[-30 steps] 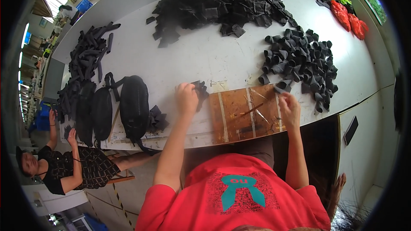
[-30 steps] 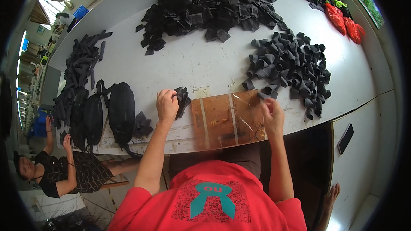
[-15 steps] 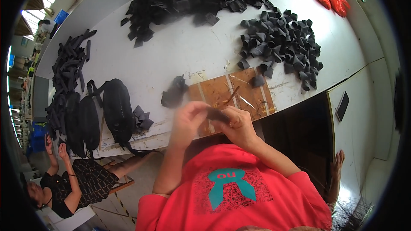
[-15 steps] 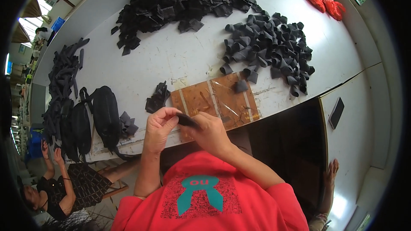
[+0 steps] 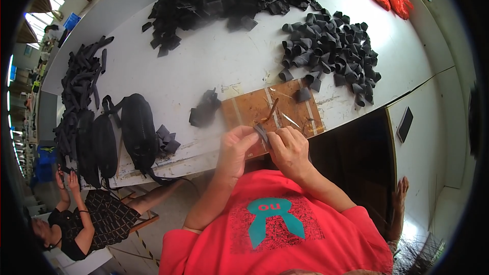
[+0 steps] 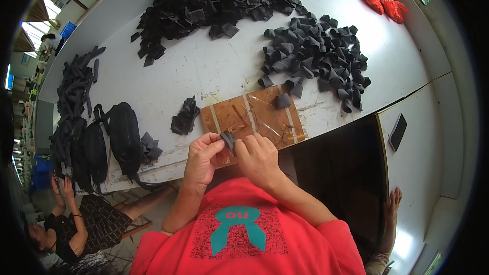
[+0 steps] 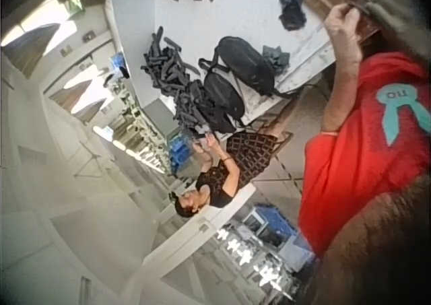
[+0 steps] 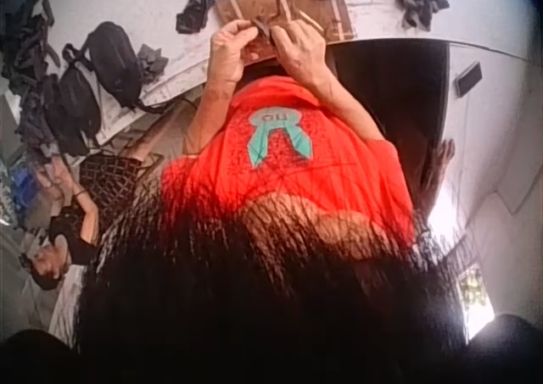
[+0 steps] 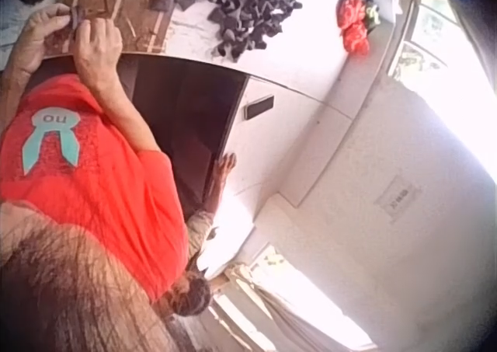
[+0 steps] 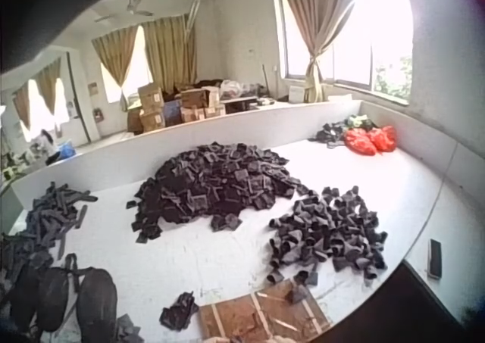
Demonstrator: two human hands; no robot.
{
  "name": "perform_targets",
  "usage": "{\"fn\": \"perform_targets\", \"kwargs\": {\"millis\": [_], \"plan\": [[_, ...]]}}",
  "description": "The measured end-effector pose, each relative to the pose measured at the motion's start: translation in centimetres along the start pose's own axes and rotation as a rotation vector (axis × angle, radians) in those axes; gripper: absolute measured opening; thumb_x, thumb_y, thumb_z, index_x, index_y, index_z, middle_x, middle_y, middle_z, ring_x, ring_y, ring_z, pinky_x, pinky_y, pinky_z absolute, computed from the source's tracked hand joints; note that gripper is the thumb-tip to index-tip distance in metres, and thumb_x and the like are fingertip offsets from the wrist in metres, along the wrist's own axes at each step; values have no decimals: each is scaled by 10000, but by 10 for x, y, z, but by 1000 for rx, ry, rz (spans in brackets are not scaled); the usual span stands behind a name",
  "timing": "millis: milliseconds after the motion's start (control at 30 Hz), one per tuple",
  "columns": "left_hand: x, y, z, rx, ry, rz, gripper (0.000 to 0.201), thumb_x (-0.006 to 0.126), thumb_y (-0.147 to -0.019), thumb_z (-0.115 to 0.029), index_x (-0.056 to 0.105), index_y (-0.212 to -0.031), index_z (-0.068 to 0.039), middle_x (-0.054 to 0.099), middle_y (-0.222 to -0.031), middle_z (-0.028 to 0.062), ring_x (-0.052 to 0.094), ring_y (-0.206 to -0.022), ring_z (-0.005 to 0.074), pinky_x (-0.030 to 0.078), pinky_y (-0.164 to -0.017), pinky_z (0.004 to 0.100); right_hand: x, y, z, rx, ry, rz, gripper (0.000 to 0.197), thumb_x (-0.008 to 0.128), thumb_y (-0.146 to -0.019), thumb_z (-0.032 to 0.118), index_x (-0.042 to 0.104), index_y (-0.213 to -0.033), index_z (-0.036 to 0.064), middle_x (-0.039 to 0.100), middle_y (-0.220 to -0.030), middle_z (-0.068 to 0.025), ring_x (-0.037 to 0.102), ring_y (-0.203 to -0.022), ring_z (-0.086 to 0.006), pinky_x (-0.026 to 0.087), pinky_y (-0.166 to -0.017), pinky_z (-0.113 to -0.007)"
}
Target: Thread small black fabric or plastic components onto a metal wire using a wooden template fixture on a workbench.
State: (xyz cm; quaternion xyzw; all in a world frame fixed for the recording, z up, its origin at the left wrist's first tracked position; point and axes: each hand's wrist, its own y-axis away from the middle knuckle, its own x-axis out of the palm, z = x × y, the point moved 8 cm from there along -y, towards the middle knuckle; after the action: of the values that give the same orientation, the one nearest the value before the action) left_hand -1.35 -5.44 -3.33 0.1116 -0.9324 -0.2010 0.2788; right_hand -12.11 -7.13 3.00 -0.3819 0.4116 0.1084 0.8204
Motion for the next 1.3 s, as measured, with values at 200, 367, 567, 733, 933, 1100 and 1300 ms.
{"fn": "perform_targets", "kwargs": {"millis": [200, 367, 567, 733, 933, 1100, 1300], "plan": [[-3, -1, -7, 109, -125, -10, 37, 555, -788, -33, 573, -807, -8, 575, -683, 8, 495, -558, 49, 414, -523, 176, -6, -4, -7, 185, -250, 57, 193, 630, -639, 100, 537, -799, 45, 509, -733, -62, 535, -688, -218, 436, -565, -329], [16, 13, -23, 281, -450, 54, 50, 571, -777, -13, 574, -816, 17, 600, -717, 31, 552, -613, 67, 444, -552, 199, -7, -7, -18, 354, -618, 54, 214, 677, -666, 85, 581, -842, 12, 550, -725, -84, 571, -629, -225, 468, -555, -294], [9, 23, -23, 740, -850, -281, 55, 540, -785, 37, 513, -830, 19, 554, -682, 14, 515, -582, 29, 422, -501, 163, -6, -9, -2, 124, -285, -50, 148, 611, -658, 13, 545, -788, 30, 517, -725, -81, 544, -615, -226, 454, -514, -306], [-5, 8, -20, 480, -347, -241, 157, 535, -753, 62, 483, -888, 1, 545, -713, 41, 443, -464, 31, 365, -418, 158, 12, -2, -4, 61, -11, -14, 212, 598, -601, 28, 511, -793, 40, 487, -751, -75, 537, -694, -240, 459, -529, -318], [21, 0, 3, -116, 411, 342, 246, 489, -687, 76, 487, -917, -13, 528, -729, 59, 321, -395, 26, 292, -358, 171, 34, 10, -44, 643, -1011, 46, 107, 585, -773, 104, 566, -788, -1, 528, -650, -24, 481, -556, -95, 389, -502, -227], [12, 2, -21, 324, -231, -27, 163, 483, -700, 74, 523, -840, -1, 538, -753, 31, 430, -466, 28, 346, -418, 166, 56, 24, -16, 1108, -2090, 167, 111, 562, -811, 135, 532, -752, 46, 459, -608, 11, 379, -513, -82, 315, -491, -207], [31, -12, -22, 61, 335, 162, 156, 452, -776, 42, 522, -911, 10, 586, -779, 93, 374, -371, 38, 288, -357, 183, 17, -10, -41, 770, -1311, 264, 232, 520, -875, 249, 553, -771, 45, 501, -647, 50, 415, -575, -7, 331, -484, -165]]}}
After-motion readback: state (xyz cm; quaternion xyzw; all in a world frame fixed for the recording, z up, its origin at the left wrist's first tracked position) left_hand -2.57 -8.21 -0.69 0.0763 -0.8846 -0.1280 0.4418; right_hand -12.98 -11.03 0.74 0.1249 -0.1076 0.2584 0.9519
